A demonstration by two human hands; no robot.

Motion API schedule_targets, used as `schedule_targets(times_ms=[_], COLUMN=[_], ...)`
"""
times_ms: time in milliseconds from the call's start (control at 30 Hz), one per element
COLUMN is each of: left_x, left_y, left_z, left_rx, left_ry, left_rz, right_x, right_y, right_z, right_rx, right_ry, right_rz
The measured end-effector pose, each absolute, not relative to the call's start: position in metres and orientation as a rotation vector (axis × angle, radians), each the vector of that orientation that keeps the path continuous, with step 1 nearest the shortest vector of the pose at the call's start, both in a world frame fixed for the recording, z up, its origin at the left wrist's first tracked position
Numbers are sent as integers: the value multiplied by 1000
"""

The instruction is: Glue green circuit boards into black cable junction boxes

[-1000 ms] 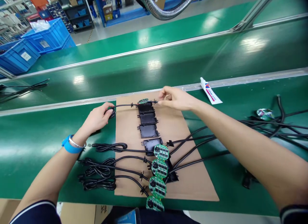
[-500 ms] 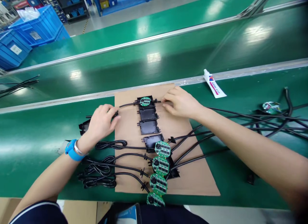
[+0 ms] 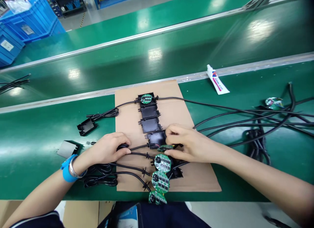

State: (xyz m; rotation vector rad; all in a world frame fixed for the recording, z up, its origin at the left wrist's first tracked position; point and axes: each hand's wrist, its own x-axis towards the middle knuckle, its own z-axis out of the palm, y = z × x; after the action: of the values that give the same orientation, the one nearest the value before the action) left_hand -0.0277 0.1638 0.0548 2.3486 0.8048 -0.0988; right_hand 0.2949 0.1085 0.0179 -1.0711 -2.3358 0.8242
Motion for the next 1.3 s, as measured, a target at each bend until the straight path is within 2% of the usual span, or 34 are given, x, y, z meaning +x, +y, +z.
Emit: schedule_targets(times_ms=[233, 433, 533, 700, 800, 933, 1100, 1233, 1300], left_x=[-24, -8, -5, -5, -4, -2, -5, -7, -8], left_y=[200, 229, 223, 180, 146, 119, 113, 115, 121], left_z=[68, 45, 45, 68, 67, 41, 22, 23, 28], left_rx=[2585, 2771, 2838, 2890, 2731, 2599, 2599, 2567, 2559], left_ry=[1324, 1556, 1589, 1329, 1033, 909, 811, 825, 872], left_rz=[150, -247, -310, -138, -80, 2, 87, 139, 179], right_x=[313, 305, 307, 302, 287, 269, 261, 259, 264], right_y=[169, 206, 203, 158, 116, 79, 66, 63, 71], right_z=[22, -16, -19, 15, 34, 33, 22, 20, 22], right_rx=[-1319, -1347, -1364, -1279, -1172, -1162, -1095, -1005, -992], right_ry=[-2057, -2149, -2153, -2192, -2300, -2396, -2337, -2341, -2303], right_rz=[756, 586, 524, 454, 662, 893, 836, 660, 679])
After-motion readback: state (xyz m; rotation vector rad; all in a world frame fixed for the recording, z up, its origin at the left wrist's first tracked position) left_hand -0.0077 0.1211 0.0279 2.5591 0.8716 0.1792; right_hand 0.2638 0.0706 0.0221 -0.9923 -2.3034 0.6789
